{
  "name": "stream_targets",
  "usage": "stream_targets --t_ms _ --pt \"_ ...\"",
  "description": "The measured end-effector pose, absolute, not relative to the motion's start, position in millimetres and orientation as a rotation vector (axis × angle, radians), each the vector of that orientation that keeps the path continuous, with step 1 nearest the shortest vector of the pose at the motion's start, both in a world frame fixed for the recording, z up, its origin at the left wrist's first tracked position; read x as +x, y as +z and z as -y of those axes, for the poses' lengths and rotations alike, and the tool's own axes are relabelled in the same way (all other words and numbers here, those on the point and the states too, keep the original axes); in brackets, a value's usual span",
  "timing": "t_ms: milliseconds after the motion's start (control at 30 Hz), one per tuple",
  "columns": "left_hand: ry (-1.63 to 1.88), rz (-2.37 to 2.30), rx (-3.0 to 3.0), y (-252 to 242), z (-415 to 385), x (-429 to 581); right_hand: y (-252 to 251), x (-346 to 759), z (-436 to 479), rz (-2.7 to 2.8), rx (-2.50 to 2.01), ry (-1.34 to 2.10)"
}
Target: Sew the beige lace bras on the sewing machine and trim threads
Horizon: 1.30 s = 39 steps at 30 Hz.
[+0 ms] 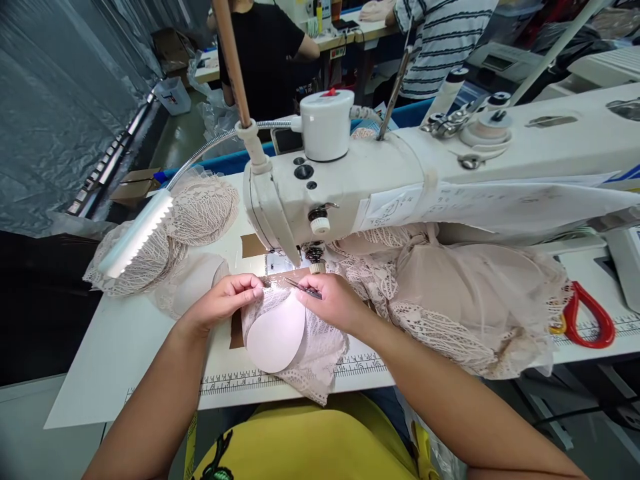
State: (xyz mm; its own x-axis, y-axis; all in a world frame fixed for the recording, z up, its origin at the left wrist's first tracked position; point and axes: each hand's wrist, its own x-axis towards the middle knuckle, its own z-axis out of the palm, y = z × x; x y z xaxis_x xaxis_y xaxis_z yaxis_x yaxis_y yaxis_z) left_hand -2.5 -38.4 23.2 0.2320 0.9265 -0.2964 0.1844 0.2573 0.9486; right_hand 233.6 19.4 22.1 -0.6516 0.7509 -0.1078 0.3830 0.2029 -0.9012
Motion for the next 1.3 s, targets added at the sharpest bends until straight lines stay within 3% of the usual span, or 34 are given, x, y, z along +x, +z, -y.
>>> stream_targets --t_ms 1300 --pt "0.684 -1.283 1.178 29 47 -11 25 232 -18 2.321 -1.255 1.101"
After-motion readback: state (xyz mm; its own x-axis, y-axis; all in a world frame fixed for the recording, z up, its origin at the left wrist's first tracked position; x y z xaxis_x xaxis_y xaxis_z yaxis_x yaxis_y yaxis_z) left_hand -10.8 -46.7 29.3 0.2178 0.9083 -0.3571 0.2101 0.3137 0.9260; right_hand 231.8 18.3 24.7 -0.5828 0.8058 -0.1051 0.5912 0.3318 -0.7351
